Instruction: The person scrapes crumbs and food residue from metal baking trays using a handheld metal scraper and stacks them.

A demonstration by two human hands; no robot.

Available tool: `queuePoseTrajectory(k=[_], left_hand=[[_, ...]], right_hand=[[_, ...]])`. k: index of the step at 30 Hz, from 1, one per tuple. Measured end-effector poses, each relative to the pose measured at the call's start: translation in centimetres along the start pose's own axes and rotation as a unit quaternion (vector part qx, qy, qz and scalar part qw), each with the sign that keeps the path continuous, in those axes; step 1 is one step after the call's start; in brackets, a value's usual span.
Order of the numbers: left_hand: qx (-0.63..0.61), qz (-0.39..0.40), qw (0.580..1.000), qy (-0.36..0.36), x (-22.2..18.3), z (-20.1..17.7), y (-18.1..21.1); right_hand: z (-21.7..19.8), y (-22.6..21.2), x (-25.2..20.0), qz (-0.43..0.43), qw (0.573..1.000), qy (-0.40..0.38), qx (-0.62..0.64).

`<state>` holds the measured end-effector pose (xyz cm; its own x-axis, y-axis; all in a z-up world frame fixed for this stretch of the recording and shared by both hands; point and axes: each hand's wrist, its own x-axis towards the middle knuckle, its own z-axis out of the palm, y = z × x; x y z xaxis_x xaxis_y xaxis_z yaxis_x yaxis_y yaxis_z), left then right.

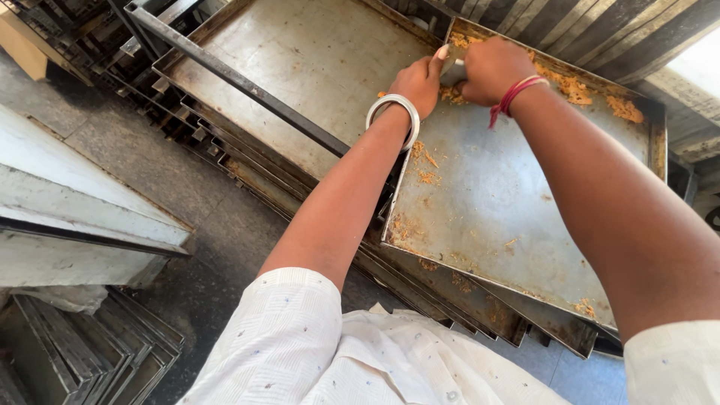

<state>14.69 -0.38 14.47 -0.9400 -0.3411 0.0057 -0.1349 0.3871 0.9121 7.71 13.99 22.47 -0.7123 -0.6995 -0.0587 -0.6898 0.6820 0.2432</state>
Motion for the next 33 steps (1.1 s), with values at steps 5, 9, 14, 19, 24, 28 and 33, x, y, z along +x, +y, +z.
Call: queuePoseTrajectory(k=[5, 9, 14, 19, 24, 28, 33], left_hand=[[0.033, 0.008, 0.999, -0.003, 0.0, -0.5, 0.5], [0.037, 0.009, 0.999, 0.0, -0.4, -0.7, 0.6], [0.029, 0.007, 1.0, -0.009, 0.0, -0.6, 0.1], [0.031, 0.038, 0.999, 0.013, 0.4, -0.1, -0.1], [0.065, 0.04, 0.997, 0.02, 0.0, -0.1, 1.0], [0.241, 0.005, 0.969, -0.048, 0.2, -0.1, 2.6], [0.398, 0.036, 0.911, -0.1, -1.5, -0.3, 4.8]], right_hand=[[0.0, 1.4, 3.3, 0.023, 0.999, 0.032, 0.001], [1.0, 3.5, 7.1, 0.046, 0.999, 0.027, -0.006], [1.5, 5.2, 8.9, 0.073, 0.997, 0.002, 0.02], [0.8, 4.7, 6.0, 0.011, 0.997, -0.067, 0.026], [-0.1, 4.4, 3.8, 0.004, 0.998, -0.06, 0.035], [-0.2, 3.8, 5.1, 0.106, 0.994, 0.011, 0.033], [0.2, 4.4, 4.8, 0.15, 0.986, -0.006, 0.07]])
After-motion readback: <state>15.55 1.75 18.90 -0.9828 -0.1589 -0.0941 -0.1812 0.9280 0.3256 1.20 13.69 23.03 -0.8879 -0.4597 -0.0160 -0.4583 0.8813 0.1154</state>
